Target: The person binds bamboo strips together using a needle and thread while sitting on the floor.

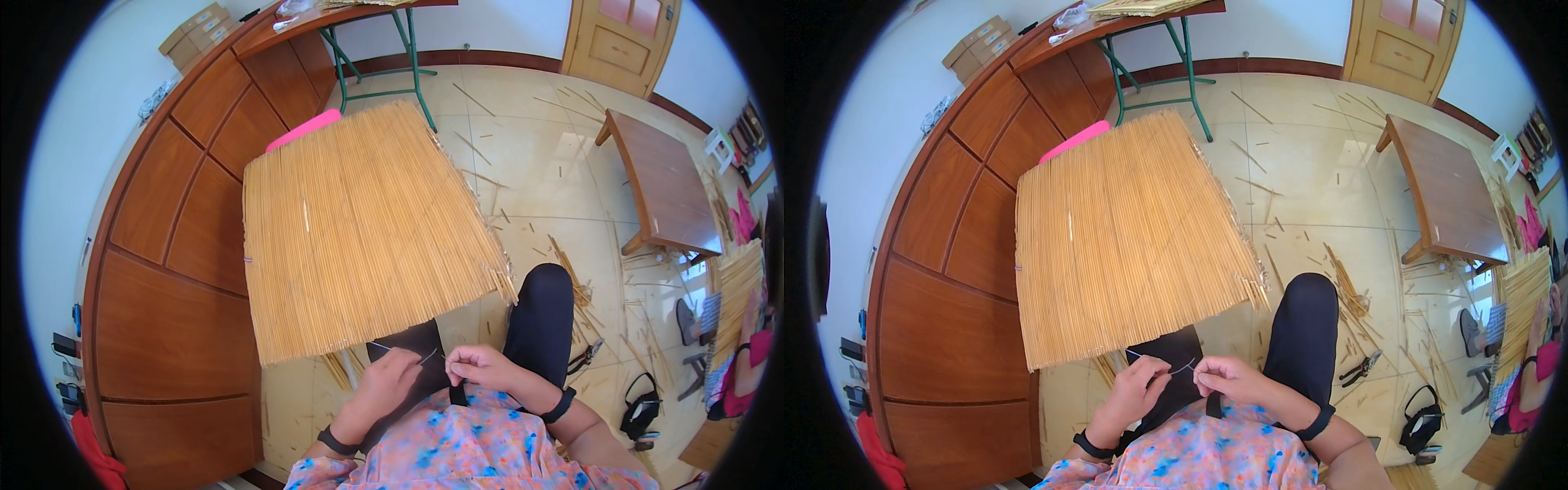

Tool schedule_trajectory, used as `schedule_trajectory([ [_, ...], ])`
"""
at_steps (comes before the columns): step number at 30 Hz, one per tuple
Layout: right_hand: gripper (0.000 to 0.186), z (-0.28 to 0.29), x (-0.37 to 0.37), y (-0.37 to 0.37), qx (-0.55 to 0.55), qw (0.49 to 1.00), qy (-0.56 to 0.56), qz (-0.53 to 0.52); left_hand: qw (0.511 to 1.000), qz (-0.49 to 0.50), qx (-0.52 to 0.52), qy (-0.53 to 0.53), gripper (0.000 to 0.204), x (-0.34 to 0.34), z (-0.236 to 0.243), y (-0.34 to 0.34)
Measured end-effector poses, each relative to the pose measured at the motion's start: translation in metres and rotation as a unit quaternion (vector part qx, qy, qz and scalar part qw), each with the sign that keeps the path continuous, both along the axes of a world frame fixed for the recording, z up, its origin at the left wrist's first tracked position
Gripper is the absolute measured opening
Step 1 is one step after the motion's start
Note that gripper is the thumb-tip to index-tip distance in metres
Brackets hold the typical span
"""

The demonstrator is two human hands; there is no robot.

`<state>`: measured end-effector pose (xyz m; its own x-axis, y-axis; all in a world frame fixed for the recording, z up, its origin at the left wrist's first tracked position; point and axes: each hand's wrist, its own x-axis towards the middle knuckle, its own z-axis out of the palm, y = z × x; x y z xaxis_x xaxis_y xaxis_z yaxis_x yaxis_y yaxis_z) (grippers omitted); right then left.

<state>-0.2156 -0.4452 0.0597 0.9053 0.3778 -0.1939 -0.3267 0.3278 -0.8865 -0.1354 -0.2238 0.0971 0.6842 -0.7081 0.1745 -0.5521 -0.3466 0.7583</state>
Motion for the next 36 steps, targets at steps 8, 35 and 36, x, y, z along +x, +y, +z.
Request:
schedule_trajectory([
  [8, 0.011, -0.005, -0.003, -0.007, -0.01, 0.997, 0.047, -0.055, 0.989, 0.004, 0.101, -0.104, 0.03, 0.002, -0.013, -0.005],
  [35, 0.016, -0.031, -0.001, 0.003, -0.184, 0.961, 0.038, -0.202, 0.992, 0.018, 0.088, -0.085, 0.023, 0.01, -0.004, -0.015],
  [36, 0.017, -0.026, 0.0, 0.002, -0.195, 0.954, 0.086, -0.211, 0.989, 0.018, 0.104, -0.103, 0.022, 0.012, -0.011, -0.01],
])
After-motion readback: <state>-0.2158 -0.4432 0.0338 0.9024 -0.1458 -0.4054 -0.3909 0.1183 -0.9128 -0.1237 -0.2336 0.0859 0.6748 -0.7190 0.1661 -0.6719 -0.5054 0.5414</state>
